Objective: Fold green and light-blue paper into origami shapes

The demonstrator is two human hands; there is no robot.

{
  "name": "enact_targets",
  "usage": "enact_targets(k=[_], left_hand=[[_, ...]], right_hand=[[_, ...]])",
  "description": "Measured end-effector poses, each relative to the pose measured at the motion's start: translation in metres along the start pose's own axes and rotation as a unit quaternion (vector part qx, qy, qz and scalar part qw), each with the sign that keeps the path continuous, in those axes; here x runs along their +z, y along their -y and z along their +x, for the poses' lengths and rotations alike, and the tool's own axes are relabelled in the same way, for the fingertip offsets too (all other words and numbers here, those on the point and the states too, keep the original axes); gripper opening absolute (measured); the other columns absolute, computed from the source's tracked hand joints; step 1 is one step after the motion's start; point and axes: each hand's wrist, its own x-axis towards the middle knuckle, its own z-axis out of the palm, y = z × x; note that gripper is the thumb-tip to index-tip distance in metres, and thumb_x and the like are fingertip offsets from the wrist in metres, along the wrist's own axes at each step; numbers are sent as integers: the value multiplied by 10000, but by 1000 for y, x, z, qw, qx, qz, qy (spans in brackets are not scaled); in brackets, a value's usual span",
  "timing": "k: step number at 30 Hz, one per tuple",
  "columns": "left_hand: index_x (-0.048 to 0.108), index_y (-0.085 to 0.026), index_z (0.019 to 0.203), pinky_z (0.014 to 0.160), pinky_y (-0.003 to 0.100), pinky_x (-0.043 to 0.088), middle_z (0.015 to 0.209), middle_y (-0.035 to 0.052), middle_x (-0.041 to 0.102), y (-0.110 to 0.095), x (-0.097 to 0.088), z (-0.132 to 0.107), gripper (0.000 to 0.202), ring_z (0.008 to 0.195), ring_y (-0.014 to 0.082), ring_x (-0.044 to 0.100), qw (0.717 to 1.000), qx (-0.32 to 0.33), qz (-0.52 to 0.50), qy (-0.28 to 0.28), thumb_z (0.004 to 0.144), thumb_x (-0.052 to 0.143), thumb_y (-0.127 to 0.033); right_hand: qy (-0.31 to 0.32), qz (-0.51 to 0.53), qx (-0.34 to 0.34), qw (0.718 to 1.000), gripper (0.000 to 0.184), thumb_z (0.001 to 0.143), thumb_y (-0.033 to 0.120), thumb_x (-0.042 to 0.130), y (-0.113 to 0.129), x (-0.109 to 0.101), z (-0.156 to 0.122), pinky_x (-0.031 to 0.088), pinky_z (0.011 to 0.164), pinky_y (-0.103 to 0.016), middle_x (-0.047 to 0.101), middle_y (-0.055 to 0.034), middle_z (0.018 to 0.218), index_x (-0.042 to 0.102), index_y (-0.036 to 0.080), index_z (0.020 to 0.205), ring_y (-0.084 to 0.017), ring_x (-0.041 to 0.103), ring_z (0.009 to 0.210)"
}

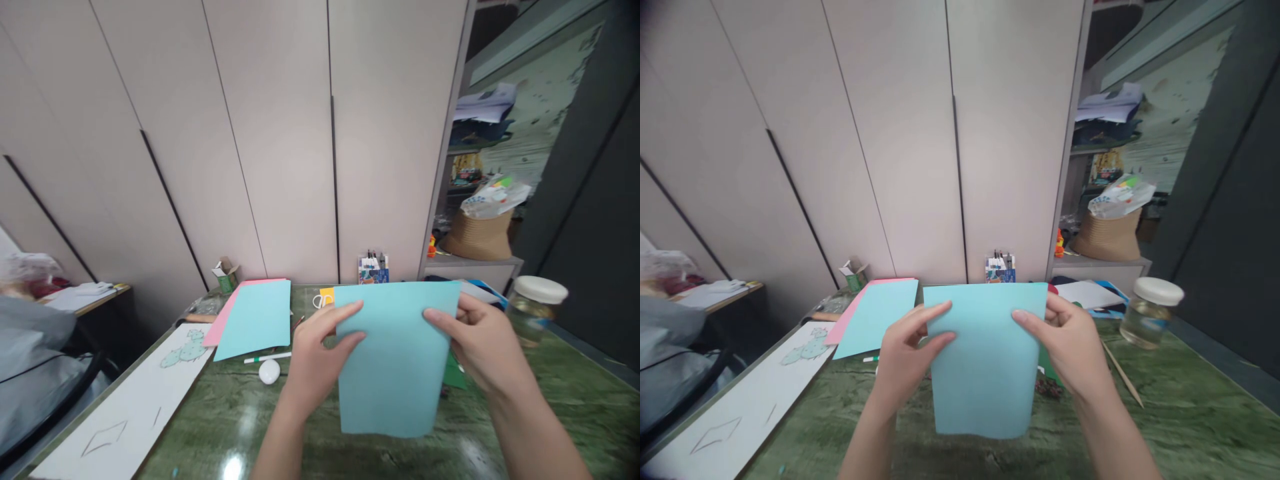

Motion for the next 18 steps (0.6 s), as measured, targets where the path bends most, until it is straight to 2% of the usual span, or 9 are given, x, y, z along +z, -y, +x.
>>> enact_targets(k=[5,18], left_hand=[[650,-299,1103,663,265,508,956,28,679,0,0,0,354,797,156,584,1000,-7,-7,0,768,658,-185],[645,-302,1112,652,267,497,929,26,671,0,0,0,371,783,158,575,1000,-8,-11,4,765,654,-171]], right_hand=[[-2,-2,1,1000,269,636,295,779,-1,0,0,561,607,-339,733,-51,828,683,221,876,-234,676,694],[-3,-1,0,1000,269,629,308,776,3,2,-1,560,574,-324,727,-58,781,691,213,866,-222,670,652]])
